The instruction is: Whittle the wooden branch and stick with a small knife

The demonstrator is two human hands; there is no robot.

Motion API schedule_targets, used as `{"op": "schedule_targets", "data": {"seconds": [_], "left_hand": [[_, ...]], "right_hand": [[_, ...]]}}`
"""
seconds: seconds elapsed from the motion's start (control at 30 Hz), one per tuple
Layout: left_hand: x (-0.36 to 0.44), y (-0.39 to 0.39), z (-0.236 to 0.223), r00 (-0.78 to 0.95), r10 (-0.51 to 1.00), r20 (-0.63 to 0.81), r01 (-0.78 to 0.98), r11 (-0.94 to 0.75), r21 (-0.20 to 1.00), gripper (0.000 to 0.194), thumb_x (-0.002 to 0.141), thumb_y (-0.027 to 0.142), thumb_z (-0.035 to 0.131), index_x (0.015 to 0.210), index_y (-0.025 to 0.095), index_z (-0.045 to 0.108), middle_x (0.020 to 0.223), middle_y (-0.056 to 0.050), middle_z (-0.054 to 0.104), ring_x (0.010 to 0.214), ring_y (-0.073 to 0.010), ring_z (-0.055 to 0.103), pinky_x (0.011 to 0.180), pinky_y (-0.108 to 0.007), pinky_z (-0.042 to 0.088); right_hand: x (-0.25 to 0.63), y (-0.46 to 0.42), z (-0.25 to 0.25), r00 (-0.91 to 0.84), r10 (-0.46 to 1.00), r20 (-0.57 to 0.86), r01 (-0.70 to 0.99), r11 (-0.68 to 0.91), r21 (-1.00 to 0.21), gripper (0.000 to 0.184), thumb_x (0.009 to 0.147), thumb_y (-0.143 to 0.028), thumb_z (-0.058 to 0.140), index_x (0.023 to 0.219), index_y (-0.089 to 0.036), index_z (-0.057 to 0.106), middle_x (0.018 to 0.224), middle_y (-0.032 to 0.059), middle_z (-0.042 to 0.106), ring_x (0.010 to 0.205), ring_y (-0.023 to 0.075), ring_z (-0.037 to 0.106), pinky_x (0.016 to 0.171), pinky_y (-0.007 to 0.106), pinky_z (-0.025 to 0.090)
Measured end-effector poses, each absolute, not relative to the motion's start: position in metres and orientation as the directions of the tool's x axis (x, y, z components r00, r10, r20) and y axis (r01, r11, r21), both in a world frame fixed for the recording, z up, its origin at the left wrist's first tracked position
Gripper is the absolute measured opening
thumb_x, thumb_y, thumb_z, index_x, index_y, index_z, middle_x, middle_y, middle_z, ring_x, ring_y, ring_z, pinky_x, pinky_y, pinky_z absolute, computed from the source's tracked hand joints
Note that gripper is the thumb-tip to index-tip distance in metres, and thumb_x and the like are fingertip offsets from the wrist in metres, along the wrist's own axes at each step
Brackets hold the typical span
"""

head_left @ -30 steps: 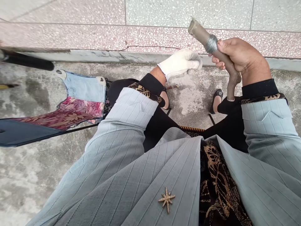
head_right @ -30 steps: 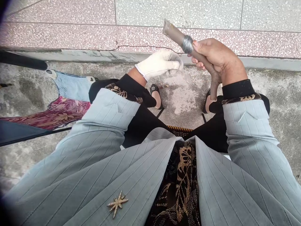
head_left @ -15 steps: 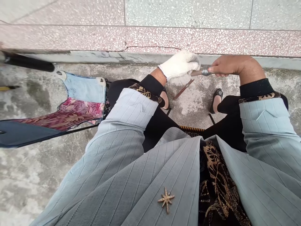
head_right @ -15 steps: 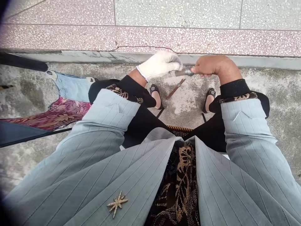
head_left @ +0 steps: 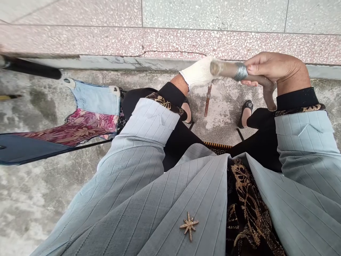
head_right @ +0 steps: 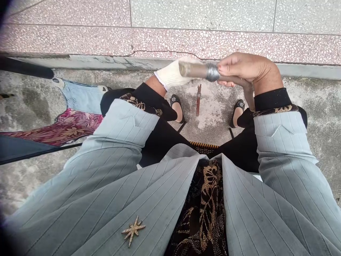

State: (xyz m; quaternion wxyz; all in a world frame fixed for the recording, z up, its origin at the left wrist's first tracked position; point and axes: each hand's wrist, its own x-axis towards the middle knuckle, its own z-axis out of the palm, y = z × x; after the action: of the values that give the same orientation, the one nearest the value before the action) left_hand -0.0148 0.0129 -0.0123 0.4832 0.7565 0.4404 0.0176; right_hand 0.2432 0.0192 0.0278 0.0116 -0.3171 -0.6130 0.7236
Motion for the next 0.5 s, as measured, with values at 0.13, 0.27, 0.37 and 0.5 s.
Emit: {"op": "schedule_targets", "data": {"seconds": [0.13,0.27,0.37,0.5], "left_hand": [[-0.02,0.016,-0.009,0.616,0.735,-0.283,0.596,-0.2,0.778,0.03,0.088,0.023,0.056,0.105,0.013,0.079,0.095,-0.004,0.075,0.093,-0.0182,0.063,0.086,-0.031,0.045],[-0.025,0.015,-0.011,0.672,0.711,-0.209,0.52,-0.251,0.816,0.028,0.087,0.023,0.056,0.1,0.015,0.08,0.089,-0.003,0.074,0.085,-0.0163,0.061,0.082,-0.03,0.044],[-0.023,0.015,-0.012,0.66,0.715,-0.231,0.547,-0.247,0.8,0.029,0.087,0.027,0.057,0.101,0.016,0.081,0.088,-0.003,0.075,0.086,-0.0167,0.062,0.08,-0.029,0.045],[-0.022,0.013,-0.01,0.633,0.703,-0.324,0.572,-0.143,0.808,0.036,0.089,0.034,0.056,0.11,0.016,0.08,0.086,-0.004,0.074,0.086,-0.0175,0.064,0.077,-0.029,0.045]], "right_hand": [[0.237,0.019,0.028,-0.716,0.299,-0.631,0.612,-0.165,-0.773,0.03,0.108,-0.036,0.064,0.086,-0.014,0.067,0.072,-0.0008,0.056,0.068,0.01,0.049,0.068,0.025,0.04],[0.23,0.018,0.025,-0.599,0.279,-0.75,0.778,-0.019,-0.628,0.038,0.108,-0.037,0.064,0.078,-0.014,0.063,0.071,-0.0003,0.058,0.07,0.0098,0.049,0.072,0.027,0.037],[0.227,0.018,0.023,-0.516,0.338,-0.787,0.845,0.05,-0.532,0.04,0.11,-0.038,0.059,0.078,-0.014,0.063,0.071,0.0018,0.06,0.071,0.0111,0.048,0.072,0.03,0.034],[0.217,0.019,0.028,-0.312,0.575,-0.756,0.943,0.091,-0.32,0.044,0.109,-0.045,0.055,0.078,-0.015,0.061,0.073,0.0064,0.06,0.072,0.0153,0.049,0.076,0.035,0.035]]}}
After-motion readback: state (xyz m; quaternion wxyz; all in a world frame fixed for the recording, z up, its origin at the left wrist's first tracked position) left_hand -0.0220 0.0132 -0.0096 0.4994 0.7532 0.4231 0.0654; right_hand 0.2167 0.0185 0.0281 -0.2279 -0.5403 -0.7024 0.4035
